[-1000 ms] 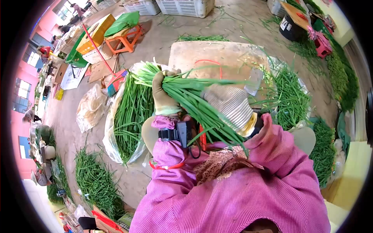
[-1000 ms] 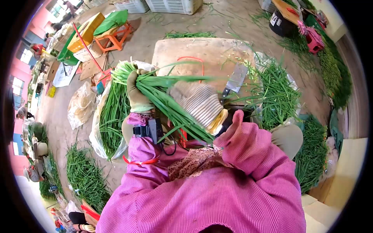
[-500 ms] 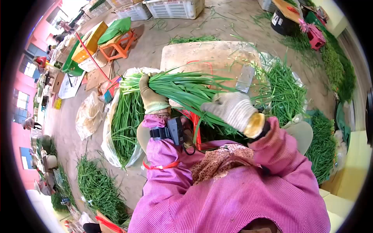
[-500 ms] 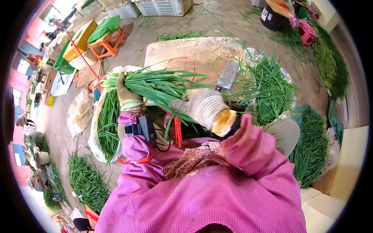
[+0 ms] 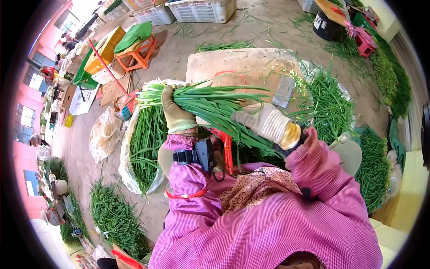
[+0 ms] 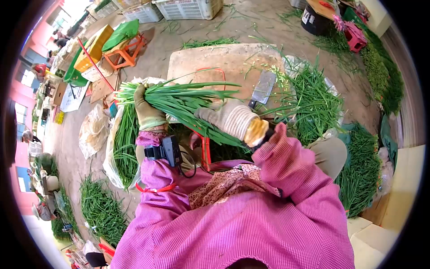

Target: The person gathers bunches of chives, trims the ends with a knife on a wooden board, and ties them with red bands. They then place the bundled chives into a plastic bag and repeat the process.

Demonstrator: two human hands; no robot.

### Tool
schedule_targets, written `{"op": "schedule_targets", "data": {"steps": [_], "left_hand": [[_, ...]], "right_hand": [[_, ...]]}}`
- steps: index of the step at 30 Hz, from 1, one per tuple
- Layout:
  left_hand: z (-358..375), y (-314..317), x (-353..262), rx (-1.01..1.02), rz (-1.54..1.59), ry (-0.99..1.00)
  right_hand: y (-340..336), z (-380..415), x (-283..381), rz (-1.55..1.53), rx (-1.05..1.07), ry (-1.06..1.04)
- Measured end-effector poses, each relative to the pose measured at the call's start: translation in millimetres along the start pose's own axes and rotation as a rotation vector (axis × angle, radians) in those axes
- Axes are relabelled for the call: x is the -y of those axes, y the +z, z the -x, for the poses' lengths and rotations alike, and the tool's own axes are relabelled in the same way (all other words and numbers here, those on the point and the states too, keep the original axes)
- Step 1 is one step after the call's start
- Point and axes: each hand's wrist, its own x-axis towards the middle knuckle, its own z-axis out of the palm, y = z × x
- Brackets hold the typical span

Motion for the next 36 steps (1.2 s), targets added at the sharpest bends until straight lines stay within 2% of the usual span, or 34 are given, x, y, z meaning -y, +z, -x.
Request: {"op": "schedule_targets", "data": {"steps": [2, 3, 4, 6, 7, 8, 10, 11, 13, 14, 16, 17, 18, 19, 20, 21, 22, 24, 25, 27, 28, 29, 30, 32, 35, 36], "left_hand": [[2, 1, 1, 0.039, -0.096, 0.005], [3, 4, 1, 0.012, -0.066, -0.044], [2, 3, 2, 0.011, -0.069, -0.047], [-7, -4, 3, 0.005, -0.074, -0.053], [-9, -2, 2, 0.015, -0.098, -0.003], [-9, -1, -2, -0.051, -0.046, -0.048], [-18, -6, -4, -0.05, -0.01, -0.036], [-23, -9, -5, -0.015, 0.016, -0.057], [-11, 11, -4, -0.037, -0.027, -0.038], [0, 22, -3, -0.044, -0.052, -0.032], [-7, 19, 4, -0.005, -0.064, -0.04], [-11, 15, 7, 0.031, -0.077, -0.045], [-15, 13, 9, 0.038, -0.082, -0.053], [-19, 14, 10, 0.021, -0.098, -0.031], [-23, 14, 10, 0.003, -0.115, -0.01], [-23, 17, 8, 0.038, -0.141, -0.03], [-47, -4, 6, 0.084, -0.126, 0.011], [-59, -13, -9, 0.086, -0.051, -0.08], [-67, -20, -10, 0.094, -0.145, -0.005], [-76, -28, -13, 0.089, -0.334, 0.147], [-78, -28, -18, 0.08, -0.16, -0.007], [-77, -24, -14, 0.088, -0.159, -0.007], [-74, -24, -7, 0.1, -0.364, 0.138], [-71, -24, 0, 0.108, -0.579, 0.284], [-70, -17, 7, 0.068, -0.453, 0.093], [-68, -15, 11, 0.061, -0.373, 0.068]], "right_hand": [[13, -15, 0, 0.481, -0.389, -0.764], [12, -8, -8, 0.297, -0.33, -0.625], [10, -2, -14, 0.295, -0.33, -0.622], [2, 15, -1, -0.244, -0.239, -0.284], [-3, 25, -5, -0.318, -0.372, -0.37], [-13, 31, -9, -0.335, -0.406, -0.323], [-28, 35, -23, -0.719, -0.175, 0.007], [-25, 35, -25, -0.722, -0.182, 0.01], [-13, 32, -31, -0.467, -0.028, 0.182], [-8, 25, -36, -0.469, -0.035, 0.187], [6, 6, -51, -0.062, -0.058, -0.066], [16, 1, -57, 0.572, -0.359, -0.559], [16, 1, -53, 0.569, -0.367, -0.55], [8, 6, -39, 0.117, -0.416, -0.506], [-5, 21, -29, -0.29, -0.308, -0.276], [-22, 38, -10, -0.712, -0.299, -0.034], [-35, 50, -7, -0.718, -0.309, -0.025], [-57, 69, -19, -0.842, -0.563, -0.153], [-64, 74, -35, -0.844, -0.565, -0.154], [-68, 77, -68, -0.546, -0.187, -0.124], [-58, 74, -76, -0.55, -0.194, -0.123], [-48, 70, -78, -0.342, -0.173, -0.003], [-39, 68, -78, -0.134, -0.147, 0.117], [-28, 65, -64, 0.055, -0.354, -0.041], [-23, 46, -48, 0.126, -0.259, 0.002], [-9, 28, -65, 0.334, -0.318, -0.209]]}}
